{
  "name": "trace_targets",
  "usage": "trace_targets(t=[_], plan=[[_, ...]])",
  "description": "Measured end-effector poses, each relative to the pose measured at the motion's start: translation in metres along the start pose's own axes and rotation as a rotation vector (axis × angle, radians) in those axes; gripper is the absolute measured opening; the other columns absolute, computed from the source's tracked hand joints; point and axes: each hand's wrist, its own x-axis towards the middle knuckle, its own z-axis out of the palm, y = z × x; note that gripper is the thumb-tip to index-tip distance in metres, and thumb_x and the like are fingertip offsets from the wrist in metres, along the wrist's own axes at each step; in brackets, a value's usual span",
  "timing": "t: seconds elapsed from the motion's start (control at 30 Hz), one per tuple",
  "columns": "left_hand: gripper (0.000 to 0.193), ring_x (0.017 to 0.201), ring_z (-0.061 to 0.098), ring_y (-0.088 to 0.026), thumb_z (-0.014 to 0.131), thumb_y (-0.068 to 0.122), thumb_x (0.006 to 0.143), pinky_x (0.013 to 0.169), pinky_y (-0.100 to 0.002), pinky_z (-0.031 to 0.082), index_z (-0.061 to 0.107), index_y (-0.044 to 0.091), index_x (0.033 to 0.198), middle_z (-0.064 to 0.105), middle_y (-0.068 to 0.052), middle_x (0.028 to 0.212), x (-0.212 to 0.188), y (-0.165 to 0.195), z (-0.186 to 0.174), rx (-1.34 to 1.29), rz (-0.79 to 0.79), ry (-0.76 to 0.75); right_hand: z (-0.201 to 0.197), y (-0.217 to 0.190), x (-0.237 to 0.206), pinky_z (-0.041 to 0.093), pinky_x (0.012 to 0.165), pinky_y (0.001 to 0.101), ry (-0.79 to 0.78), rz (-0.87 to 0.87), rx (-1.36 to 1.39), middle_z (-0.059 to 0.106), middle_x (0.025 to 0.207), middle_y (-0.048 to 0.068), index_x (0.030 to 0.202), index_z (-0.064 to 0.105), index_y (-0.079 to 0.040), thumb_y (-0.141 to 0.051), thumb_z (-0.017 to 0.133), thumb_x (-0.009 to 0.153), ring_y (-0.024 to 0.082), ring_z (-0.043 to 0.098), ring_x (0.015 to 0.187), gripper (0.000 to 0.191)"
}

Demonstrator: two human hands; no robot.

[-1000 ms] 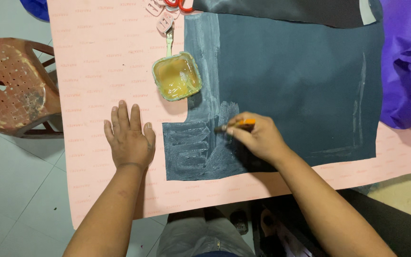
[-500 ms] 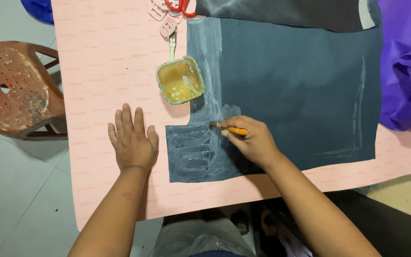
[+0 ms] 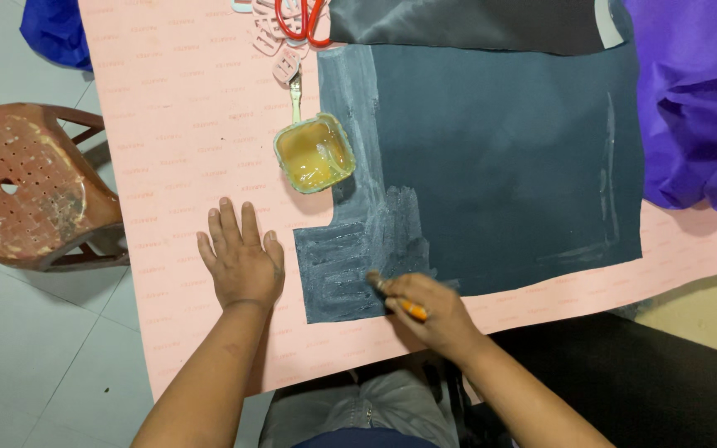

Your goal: The person applies a yellowish adhesive from a small container onto a dark fabric piece using a brush, covering a large area. Then the person picks up several small white plastic buckles and applies the same adhesive to each one individually, placing them on the table.

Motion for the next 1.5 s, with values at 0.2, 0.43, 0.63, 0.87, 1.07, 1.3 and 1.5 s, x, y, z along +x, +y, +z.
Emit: trace_targets(t=[0.2, 0.43, 0.63, 0.87, 1.07, 1.3, 1.5], plan=[[0.065, 0.155, 0.010, -0.033, 0.041, 0.038, 0.099, 0.122, -0.054, 0.002, 0.035, 0.009, 0.157, 0.016, -0.016, 0.169, 0.000, 0.004, -0.002, -0.016, 0.003, 0.008, -0.021, 0.018, 0.019, 0.060, 0.081, 0.0299, 0.165, 0.153, -0.076, 0.076, 0.106, 0.009, 0.103, 0.074, -0.004, -0.007, 0.075, 0.090, 0.021, 0.076, 0.093, 0.014], [0.068, 0.155, 0.017, -0.036, 0.055, 0.038, 0.097, 0.124, -0.057, 0.007, 0.038, 0.006, 0.154, 0.024, -0.019, 0.166, -0.001, 0.004, -0.013, -0.111, -0.001, -0.005, -0.032, 0.013, -0.004, 0.059, 0.079, 0.0298, -0.002, 0.182, -0.055, 0.075, 0.098, 0.008, 0.100, 0.074, -0.004, -0.009, 0.077, 0.088, 0.020, 0.075, 0.090, 0.014], [0.116, 0.149, 0.027, -0.036, 0.083, 0.048, 0.072, 0.117, -0.062, 0.011, 0.020, -0.001, 0.157, 0.031, -0.022, 0.159, 0.031, 0.032, -0.028, -0.365, 0.061, 0.017, -0.057, 0.022, 0.015, 0.055, 0.089, 0.0300, 0.282, 0.129, 0.013, 0.070, 0.112, 0.012, 0.110, 0.072, 0.000, -0.005, 0.070, 0.092, 0.020, 0.069, 0.102, 0.018], [0.109, 0.140, 0.049, -0.031, 0.087, 0.036, 0.070, 0.120, -0.059, 0.020, 0.027, 0.009, 0.157, 0.056, -0.013, 0.143, 0.069, 0.062, -0.050, -0.529, 0.090, -0.054, -0.077, -0.010, 0.054, 0.054, 0.090, 0.0262, 0.239, 0.240, 0.247, 0.074, 0.110, 0.008, 0.114, 0.072, -0.001, -0.008, 0.073, 0.091, 0.015, 0.070, 0.100, 0.024], [0.096, 0.133, 0.052, -0.039, 0.091, 0.010, 0.062, 0.110, -0.048, 0.041, 0.041, 0.006, 0.144, 0.053, -0.019, 0.144, 0.040, 0.081, -0.040, -0.544, 0.409, 0.159, -0.067, -0.021, 0.101, 0.058, 0.089, 0.0283, 0.178, -0.140, 0.043, 0.074, 0.114, 0.011, 0.115, 0.072, -0.004, -0.002, 0.076, 0.092, 0.019, 0.074, 0.103, 0.024], [0.098, 0.133, 0.051, -0.039, 0.092, 0.012, 0.061, 0.112, -0.045, 0.044, 0.038, 0.010, 0.143, 0.050, -0.017, 0.144, 0.009, 0.087, -0.023, -0.565, 0.513, 0.191, -0.052, -0.009, 0.106, 0.058, 0.073, 0.0287, 0.022, -0.106, -0.172, 0.076, 0.102, 0.007, 0.108, 0.074, -0.008, -0.011, 0.078, 0.088, 0.021, 0.075, 0.085, 0.021], [0.102, 0.134, 0.050, -0.039, 0.091, 0.014, 0.061, 0.112, -0.045, 0.043, 0.035, 0.009, 0.146, 0.047, -0.018, 0.146, 0.008, 0.082, -0.012, -0.594, 0.449, 0.172, -0.074, -0.006, 0.100, 0.057, 0.071, 0.0309, 0.065, 0.401, 0.400, 0.074, 0.097, 0.009, 0.114, 0.073, -0.005, -0.014, 0.072, 0.094, 0.018, 0.067, 0.079, 0.022]])
